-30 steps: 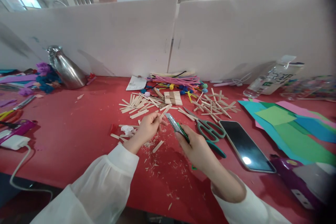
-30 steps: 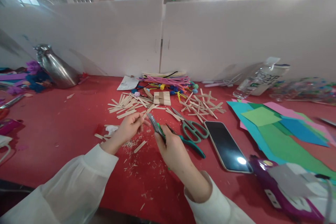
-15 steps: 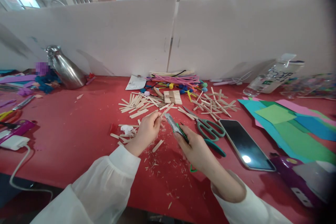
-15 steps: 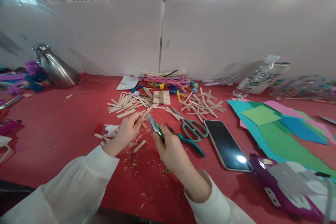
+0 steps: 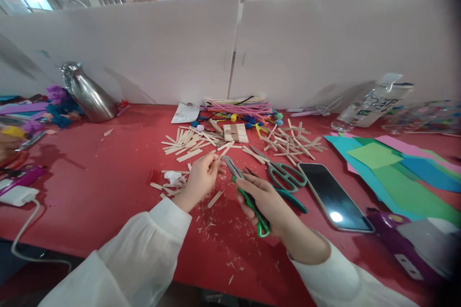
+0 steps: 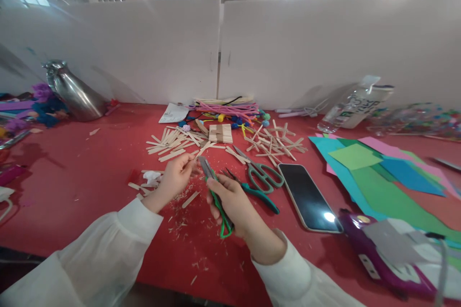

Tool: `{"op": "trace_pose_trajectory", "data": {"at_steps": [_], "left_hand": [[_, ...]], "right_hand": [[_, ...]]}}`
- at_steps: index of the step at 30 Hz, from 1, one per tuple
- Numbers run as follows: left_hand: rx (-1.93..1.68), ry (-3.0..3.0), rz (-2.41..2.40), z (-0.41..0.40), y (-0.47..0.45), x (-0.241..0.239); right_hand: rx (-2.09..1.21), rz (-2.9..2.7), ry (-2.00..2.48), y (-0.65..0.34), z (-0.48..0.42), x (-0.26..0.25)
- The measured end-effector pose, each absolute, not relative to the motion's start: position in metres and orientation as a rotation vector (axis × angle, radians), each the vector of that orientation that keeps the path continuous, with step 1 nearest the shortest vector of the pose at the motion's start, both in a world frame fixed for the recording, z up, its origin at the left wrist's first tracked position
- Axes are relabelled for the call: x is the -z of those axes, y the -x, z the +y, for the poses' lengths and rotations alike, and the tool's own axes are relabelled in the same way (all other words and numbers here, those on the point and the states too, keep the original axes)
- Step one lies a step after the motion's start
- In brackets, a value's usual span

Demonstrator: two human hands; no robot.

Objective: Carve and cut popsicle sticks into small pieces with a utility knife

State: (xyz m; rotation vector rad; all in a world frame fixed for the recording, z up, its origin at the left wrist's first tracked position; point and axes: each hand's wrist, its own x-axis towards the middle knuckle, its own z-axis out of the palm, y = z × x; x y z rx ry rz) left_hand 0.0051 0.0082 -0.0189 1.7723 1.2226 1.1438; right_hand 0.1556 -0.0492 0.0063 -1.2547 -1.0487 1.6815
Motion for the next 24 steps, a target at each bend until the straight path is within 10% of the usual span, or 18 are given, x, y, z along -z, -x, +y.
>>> {"op": "trace_pose_trajectory", "data": {"at_steps": [24], "left_hand": [[-1.068, -1.483, 1.078, 0.002, -0.008, 0.008]], "right_hand": [[-0.601, -1.871, 1.41, -0.169, -0.047, 0.005]]}}
